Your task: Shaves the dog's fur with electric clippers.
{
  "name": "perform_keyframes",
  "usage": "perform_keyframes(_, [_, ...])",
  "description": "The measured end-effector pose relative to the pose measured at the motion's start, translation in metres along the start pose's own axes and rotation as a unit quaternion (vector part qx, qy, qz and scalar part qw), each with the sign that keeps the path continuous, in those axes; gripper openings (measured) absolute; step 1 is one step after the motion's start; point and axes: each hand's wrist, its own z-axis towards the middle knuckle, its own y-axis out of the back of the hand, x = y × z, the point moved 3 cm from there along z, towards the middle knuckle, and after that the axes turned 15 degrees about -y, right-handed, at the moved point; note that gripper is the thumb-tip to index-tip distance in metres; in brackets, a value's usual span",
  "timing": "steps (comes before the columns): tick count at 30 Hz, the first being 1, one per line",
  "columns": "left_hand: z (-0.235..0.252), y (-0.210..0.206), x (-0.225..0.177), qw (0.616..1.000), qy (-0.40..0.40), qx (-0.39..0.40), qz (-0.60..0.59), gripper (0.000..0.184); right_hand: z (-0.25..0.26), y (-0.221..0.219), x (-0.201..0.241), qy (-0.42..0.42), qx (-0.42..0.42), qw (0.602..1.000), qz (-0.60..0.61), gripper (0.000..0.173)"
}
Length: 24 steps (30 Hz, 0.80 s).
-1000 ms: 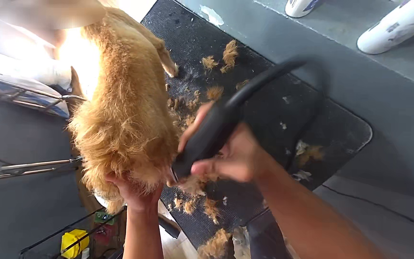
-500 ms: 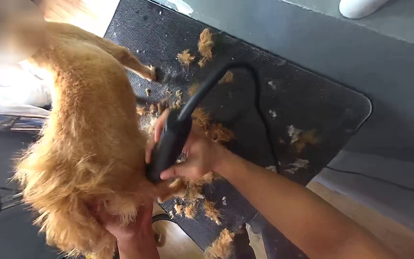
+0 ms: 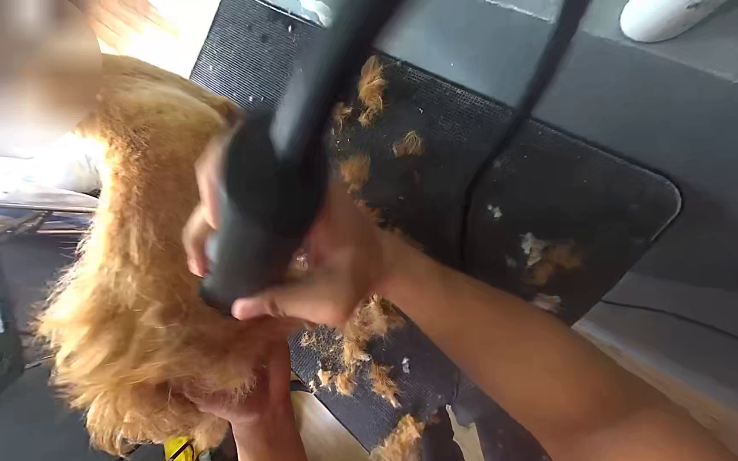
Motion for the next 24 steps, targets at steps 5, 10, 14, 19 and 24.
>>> perform_keyframes(5, [0.001, 0.009, -0.005, 0.999, -0.010, 0.003, 0.052, 0.057, -0.058, -0.004, -0.031, -0.123, 0.081, 0.970, -0.191, 0.055])
perform_keyframes(10, [0.004, -0.006, -0.003, 1.000, 0.005, 0.000, 0.001, 0.054, -0.026, 0.000, 0.007, -0.065, 0.032, 0.996, -0.044, 0.067])
perform_keyframes(14, [0.001, -0.011, -0.004, 0.999, 0.017, -0.018, -0.029, 0.053, -0.030, -0.017, 0.002, -0.029, 0.020, 0.999, -0.020, 0.050])
perform_keyframes(19, [0.005, -0.004, -0.007, 0.999, 0.006, -0.028, 0.034, 0.055, -0.089, -0.012, -0.052, -0.045, 0.022, 0.998, 0.040, 0.039])
perform_keyframes(24, [0.004, -0.005, -0.008, 0.999, -0.007, -0.001, 0.053, 0.061, -0.106, 0.006, -0.057, -0.155, 0.012, 0.984, -0.083, 0.052])
